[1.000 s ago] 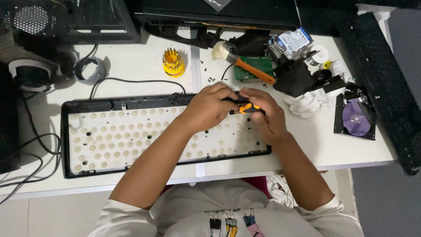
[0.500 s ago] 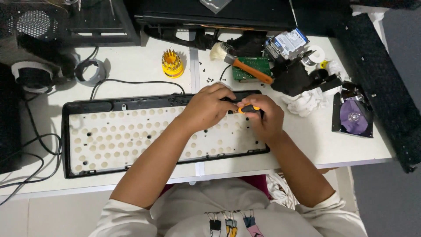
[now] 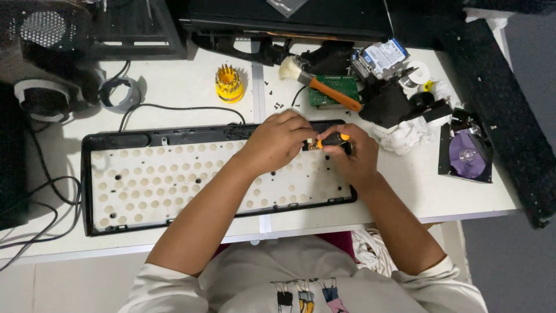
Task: The person is disassembling a keyboard using a screwdriver, cleaning the components with a brush, and then reassembling the device.
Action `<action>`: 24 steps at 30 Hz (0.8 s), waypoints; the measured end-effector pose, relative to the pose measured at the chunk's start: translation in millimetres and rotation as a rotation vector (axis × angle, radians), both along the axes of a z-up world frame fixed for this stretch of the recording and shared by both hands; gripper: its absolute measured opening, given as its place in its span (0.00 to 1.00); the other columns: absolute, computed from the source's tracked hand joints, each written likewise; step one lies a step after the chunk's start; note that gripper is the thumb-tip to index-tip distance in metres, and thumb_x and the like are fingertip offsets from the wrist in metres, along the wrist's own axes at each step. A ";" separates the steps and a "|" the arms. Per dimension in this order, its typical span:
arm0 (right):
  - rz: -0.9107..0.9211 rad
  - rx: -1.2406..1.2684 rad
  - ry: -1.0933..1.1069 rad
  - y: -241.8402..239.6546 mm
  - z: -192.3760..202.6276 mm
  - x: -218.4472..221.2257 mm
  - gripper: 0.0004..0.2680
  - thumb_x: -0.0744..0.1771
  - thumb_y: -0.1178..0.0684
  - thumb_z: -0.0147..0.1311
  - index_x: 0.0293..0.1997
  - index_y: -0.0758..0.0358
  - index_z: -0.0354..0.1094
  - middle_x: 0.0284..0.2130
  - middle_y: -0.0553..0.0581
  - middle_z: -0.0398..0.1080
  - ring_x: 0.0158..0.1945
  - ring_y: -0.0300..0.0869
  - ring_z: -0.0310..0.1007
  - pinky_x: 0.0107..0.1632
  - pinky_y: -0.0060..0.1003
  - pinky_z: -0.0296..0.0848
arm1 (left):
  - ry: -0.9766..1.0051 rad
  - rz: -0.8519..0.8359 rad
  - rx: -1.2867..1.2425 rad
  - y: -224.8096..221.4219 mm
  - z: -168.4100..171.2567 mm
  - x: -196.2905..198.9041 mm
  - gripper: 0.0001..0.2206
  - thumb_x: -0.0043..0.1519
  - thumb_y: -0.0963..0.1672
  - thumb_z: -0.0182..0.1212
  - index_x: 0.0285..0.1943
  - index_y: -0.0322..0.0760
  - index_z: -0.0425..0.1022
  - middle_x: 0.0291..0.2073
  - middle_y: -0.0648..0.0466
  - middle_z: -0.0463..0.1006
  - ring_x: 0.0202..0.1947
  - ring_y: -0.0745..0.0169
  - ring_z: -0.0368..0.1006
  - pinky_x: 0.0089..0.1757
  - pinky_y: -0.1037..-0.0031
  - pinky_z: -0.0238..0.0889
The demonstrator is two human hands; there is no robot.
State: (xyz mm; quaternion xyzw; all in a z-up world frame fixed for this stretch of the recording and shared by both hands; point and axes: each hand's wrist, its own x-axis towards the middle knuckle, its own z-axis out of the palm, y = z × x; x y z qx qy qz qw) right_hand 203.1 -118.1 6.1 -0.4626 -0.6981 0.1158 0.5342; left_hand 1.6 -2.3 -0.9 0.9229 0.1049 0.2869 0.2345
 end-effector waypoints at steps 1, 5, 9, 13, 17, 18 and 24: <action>0.003 0.003 -0.002 -0.9 -1.6 -1.2 0.15 0.68 0.60 0.59 0.57 0.72 0.56 0.41 0.69 0.78 0.40 0.52 0.80 0.42 0.46 0.78 | -0.002 0.003 0.003 0.5 -1.2 1.0 0.11 0.63 0.39 0.61 0.53 0.41 0.80 0.47 0.52 0.79 0.55 0.50 0.70 0.50 0.59 0.66; 0.031 0.051 -0.119 -7.2 -11.8 -6.2 0.13 0.67 0.58 0.59 0.55 0.71 0.62 0.43 0.68 0.78 0.40 0.55 0.80 0.39 0.46 0.78 | -0.010 0.012 0.016 -0.5 -4.1 1.1 0.09 0.63 0.40 0.61 0.50 0.41 0.82 0.47 0.53 0.79 0.55 0.51 0.70 0.50 0.59 0.66; 0.082 0.046 -0.023 -3.9 6.8 -16.4 0.11 0.69 0.58 0.55 0.54 0.74 0.62 0.43 0.70 0.77 0.41 0.55 0.80 0.41 0.46 0.78 | -0.020 0.033 0.031 -1.5 -5.4 1.0 0.07 0.63 0.40 0.61 0.47 0.41 0.83 0.44 0.53 0.80 0.55 0.51 0.71 0.50 0.59 0.66; 0.120 -0.011 0.075 -2.2 23.3 -12.2 0.11 0.70 0.61 0.53 0.57 0.74 0.57 0.45 0.70 0.75 0.44 0.51 0.78 0.43 0.46 0.78 | -0.016 0.036 0.016 -1.1 0.9 0.3 0.07 0.62 0.39 0.62 0.46 0.42 0.84 0.44 0.52 0.80 0.55 0.50 0.70 0.50 0.58 0.66; 0.102 -0.019 0.057 -0.7 6.1 -6.3 0.13 0.68 0.62 0.58 0.55 0.75 0.58 0.42 0.69 0.77 0.41 0.50 0.79 0.42 0.43 0.78 | -0.016 0.032 0.029 -2.8 2.2 -0.7 0.06 0.62 0.40 0.63 0.44 0.42 0.84 0.44 0.52 0.79 0.54 0.50 0.71 0.50 0.58 0.66; 0.083 -0.010 0.043 -0.7 0.7 -3.9 0.14 0.68 0.61 0.58 0.56 0.75 0.58 0.41 0.68 0.77 0.40 0.49 0.80 0.42 0.41 0.78 | -0.027 0.030 0.036 -3.3 4.1 -0.4 0.05 0.62 0.40 0.63 0.43 0.40 0.84 0.43 0.51 0.79 0.54 0.49 0.71 0.50 0.58 0.66; 0.018 -0.034 -0.009 -2.2 17.0 -12.2 0.14 0.69 0.63 0.58 0.56 0.75 0.55 0.41 0.70 0.76 0.38 0.51 0.80 0.40 0.44 0.79 | -0.031 0.018 0.059 -3.9 6.4 -1.6 0.04 0.63 0.40 0.64 0.43 0.40 0.84 0.44 0.52 0.79 0.54 0.50 0.71 0.50 0.59 0.66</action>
